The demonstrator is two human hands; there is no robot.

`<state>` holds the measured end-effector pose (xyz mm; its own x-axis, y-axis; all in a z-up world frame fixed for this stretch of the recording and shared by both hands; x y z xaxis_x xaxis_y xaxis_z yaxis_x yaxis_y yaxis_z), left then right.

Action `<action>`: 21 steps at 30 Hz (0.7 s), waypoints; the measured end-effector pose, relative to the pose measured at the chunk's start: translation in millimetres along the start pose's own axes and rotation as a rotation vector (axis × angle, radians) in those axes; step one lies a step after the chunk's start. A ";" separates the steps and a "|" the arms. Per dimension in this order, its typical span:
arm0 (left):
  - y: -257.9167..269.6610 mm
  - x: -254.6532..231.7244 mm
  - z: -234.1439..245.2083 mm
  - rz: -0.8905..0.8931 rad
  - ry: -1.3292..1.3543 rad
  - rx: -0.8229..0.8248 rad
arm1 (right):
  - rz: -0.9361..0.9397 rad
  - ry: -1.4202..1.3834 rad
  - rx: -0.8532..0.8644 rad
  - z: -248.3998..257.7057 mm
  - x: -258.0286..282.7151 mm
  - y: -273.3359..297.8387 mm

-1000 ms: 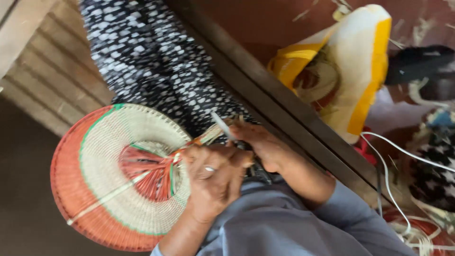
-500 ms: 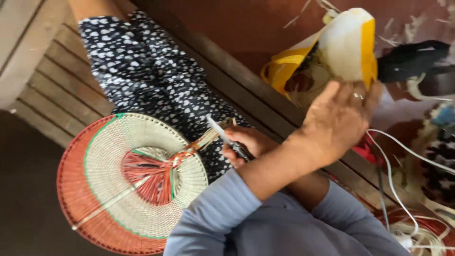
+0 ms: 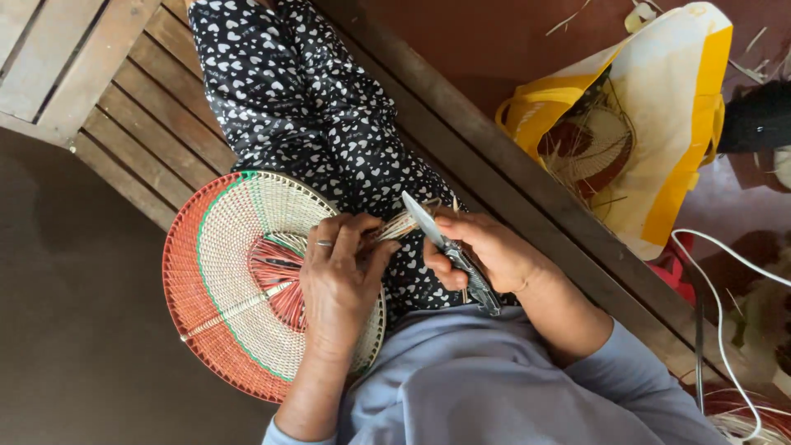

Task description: Weaving and trimming a decorative hand fan using natural fibers and a knife

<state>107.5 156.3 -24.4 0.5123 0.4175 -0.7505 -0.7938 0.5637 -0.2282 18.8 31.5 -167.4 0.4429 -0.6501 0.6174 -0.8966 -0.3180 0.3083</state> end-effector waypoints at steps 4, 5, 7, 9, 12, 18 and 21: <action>3.3 10.8 -0.6 0.017 0.063 -0.054 | 0.008 0.056 -0.025 -4.0 10.8 4.3; 3.9 10.3 0.9 0.003 0.106 -0.078 | 0.017 0.071 -0.024 -8.7 17.1 6.5; 5.3 10.0 2.4 -0.015 0.099 -0.100 | 0.030 0.078 -0.013 -15.2 22.9 7.9; 6.3 7.7 3.5 -0.034 0.093 -0.115 | 0.046 0.081 -0.008 -19.4 24.3 8.8; 7.7 2.2 4.9 -0.058 0.134 -0.148 | 0.063 0.076 -0.041 -18.9 25.2 10.6; 9.2 6.4 4.7 -0.040 0.289 -0.174 | 0.049 0.177 -0.043 -39.2 39.8 12.7; 9.2 8.9 0.4 -0.029 0.308 -0.161 | 0.062 0.178 -0.051 -44.0 41.8 11.1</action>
<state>104.9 165.5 -32.9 0.4323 0.1546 -0.8884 -0.8342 0.4426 -0.3290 27.6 31.2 -106.3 0.3848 -0.5339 0.7529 -0.9227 -0.2430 0.2993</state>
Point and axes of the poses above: each hand's wrist, its own y-axis away from the middle knuckle, its own z-axis out of the back of the hand, x = y × z, the point moved 8 cm from there along -y, towards the middle knuckle, and after that the axes turned 14 degrees about y, right-handed, at the moved point
